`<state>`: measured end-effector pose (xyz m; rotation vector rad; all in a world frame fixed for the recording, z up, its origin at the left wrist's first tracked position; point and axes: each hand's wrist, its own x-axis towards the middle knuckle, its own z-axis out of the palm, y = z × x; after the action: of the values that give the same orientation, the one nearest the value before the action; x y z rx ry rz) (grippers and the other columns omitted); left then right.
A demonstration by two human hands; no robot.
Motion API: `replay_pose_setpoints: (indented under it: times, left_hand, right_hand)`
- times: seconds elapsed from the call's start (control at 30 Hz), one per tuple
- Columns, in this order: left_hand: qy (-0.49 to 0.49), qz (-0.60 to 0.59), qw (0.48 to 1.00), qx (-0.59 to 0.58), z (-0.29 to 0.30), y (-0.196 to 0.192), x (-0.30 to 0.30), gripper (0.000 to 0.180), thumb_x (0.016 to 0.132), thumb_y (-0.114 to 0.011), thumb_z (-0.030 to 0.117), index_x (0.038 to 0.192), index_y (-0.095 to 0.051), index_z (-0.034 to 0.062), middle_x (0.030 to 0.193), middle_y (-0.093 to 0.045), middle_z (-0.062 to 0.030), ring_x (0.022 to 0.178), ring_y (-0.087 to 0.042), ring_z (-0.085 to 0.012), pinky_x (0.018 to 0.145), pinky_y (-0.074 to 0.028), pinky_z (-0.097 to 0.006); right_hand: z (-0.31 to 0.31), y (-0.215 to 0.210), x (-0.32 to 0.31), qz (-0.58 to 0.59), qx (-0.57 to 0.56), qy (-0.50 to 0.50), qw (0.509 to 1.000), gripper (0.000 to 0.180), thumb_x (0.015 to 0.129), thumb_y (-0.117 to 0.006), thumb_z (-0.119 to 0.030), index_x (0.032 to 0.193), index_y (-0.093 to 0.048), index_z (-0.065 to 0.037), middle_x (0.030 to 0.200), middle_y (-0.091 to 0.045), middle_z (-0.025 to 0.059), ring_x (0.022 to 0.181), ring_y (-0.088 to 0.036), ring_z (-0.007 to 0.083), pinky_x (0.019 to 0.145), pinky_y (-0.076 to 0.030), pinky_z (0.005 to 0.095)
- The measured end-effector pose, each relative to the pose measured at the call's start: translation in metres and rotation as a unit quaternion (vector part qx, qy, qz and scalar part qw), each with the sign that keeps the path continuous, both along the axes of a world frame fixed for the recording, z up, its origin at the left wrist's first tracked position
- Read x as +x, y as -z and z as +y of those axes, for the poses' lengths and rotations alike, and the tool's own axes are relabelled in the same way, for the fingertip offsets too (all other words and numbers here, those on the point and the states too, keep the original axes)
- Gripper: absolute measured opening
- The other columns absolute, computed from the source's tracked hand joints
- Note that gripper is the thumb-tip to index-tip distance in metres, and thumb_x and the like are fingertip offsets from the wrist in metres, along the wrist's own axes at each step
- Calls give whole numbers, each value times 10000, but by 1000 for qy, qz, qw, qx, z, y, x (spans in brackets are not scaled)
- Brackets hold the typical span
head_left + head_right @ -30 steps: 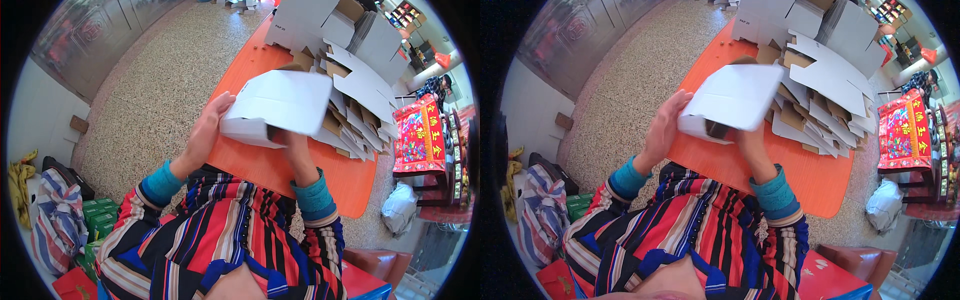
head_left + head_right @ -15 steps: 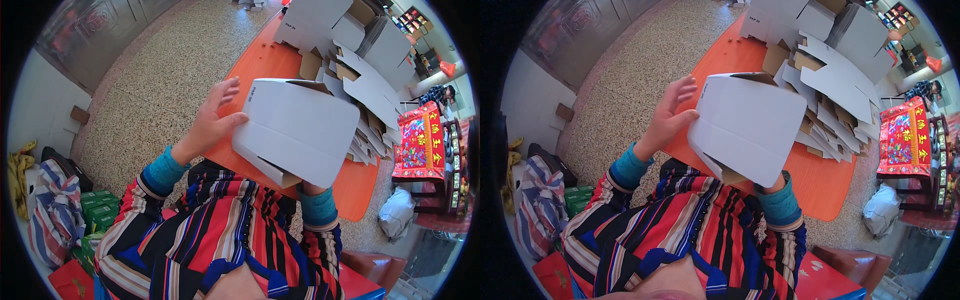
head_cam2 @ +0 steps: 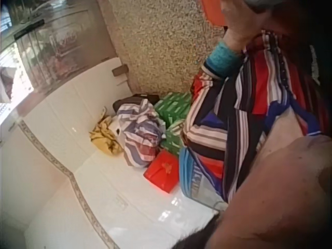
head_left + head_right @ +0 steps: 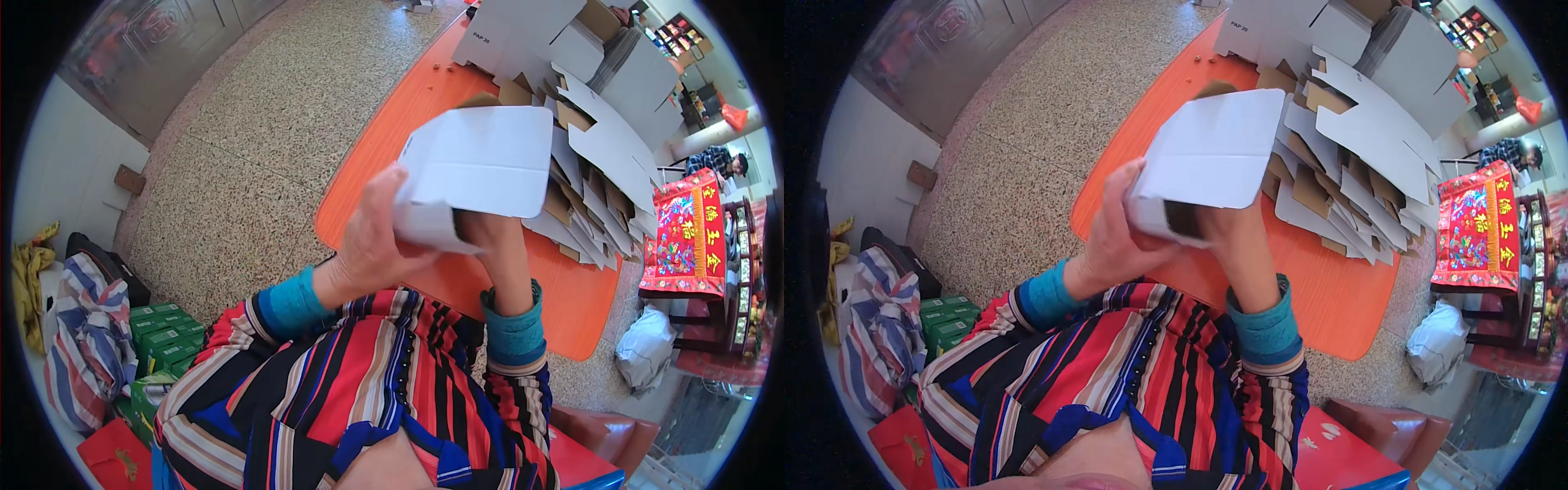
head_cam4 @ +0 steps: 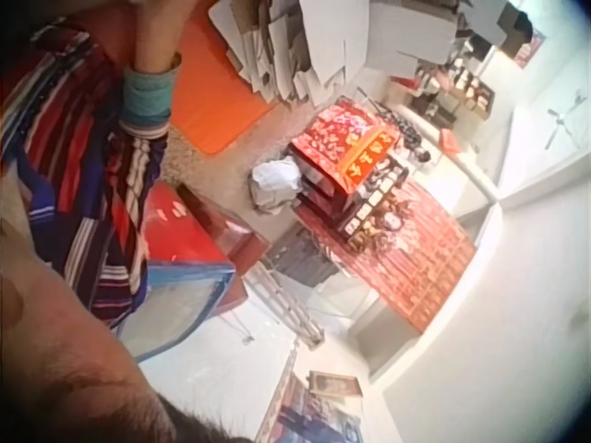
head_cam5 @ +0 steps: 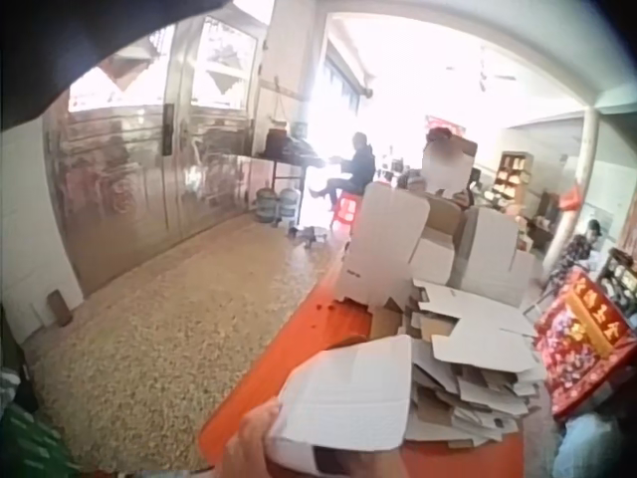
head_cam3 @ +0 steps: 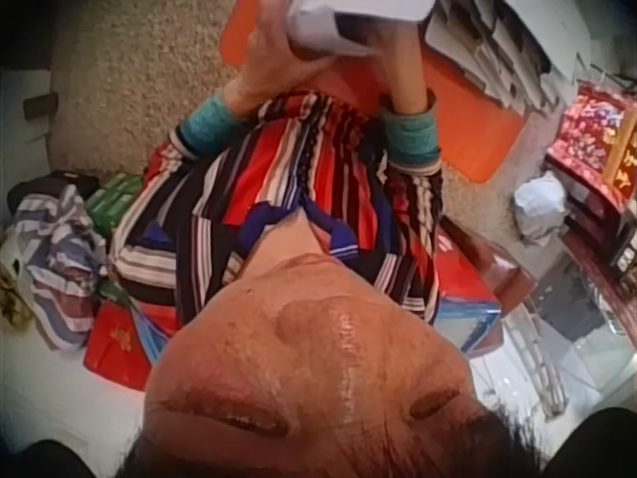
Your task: The person folds and assembles flat cardboard sheets into small boxes by hand, tucking in the flaps.
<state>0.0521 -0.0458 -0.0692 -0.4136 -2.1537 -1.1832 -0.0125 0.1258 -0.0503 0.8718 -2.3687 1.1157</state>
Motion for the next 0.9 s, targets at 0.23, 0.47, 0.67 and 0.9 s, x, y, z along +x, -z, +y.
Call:
replay_pose_setpoints:
  times: [0.23,0.47,0.67,0.9]
  left_hand:
    - [57,22,998,-25,-32,2,-20,973,606,-802,148,1403,-263,4,1328,-441,-220,1152,-525,-371,950,-467,-407]
    - [53,-31,998,14,-46,7,-25,972,615,-786,129,1413,-245,8,1305,-454,-213,1146,-528,-359,962,-455,-394]
    - [41,-74,994,66,-42,1,-37,958,637,-771,123,1422,-231,21,1275,-474,-195,1138,-526,-344,976,-435,-400]
    - [123,-161,971,127,-55,0,-49,945,651,-770,125,1425,-235,45,1269,-483,-182,1115,-529,-313,962,-428,-393]
  right_hand:
    - [-24,-42,4,-345,-42,84,934,352,855,-596,-133,1145,-517,51,1143,-607,182,986,-607,255,798,-502,359]
    - [-29,-42,2,-264,-161,89,947,355,861,-610,-172,1116,-510,54,998,-615,161,796,-603,255,715,-505,332]
    - [-25,-37,3,-203,-121,125,964,318,864,-616,-179,1064,-534,54,893,-625,156,712,-575,240,655,-481,316]
    - [-19,-45,-9,-229,-27,173,958,270,874,-600,-191,978,-565,55,775,-620,165,673,-558,245,618,-459,333]
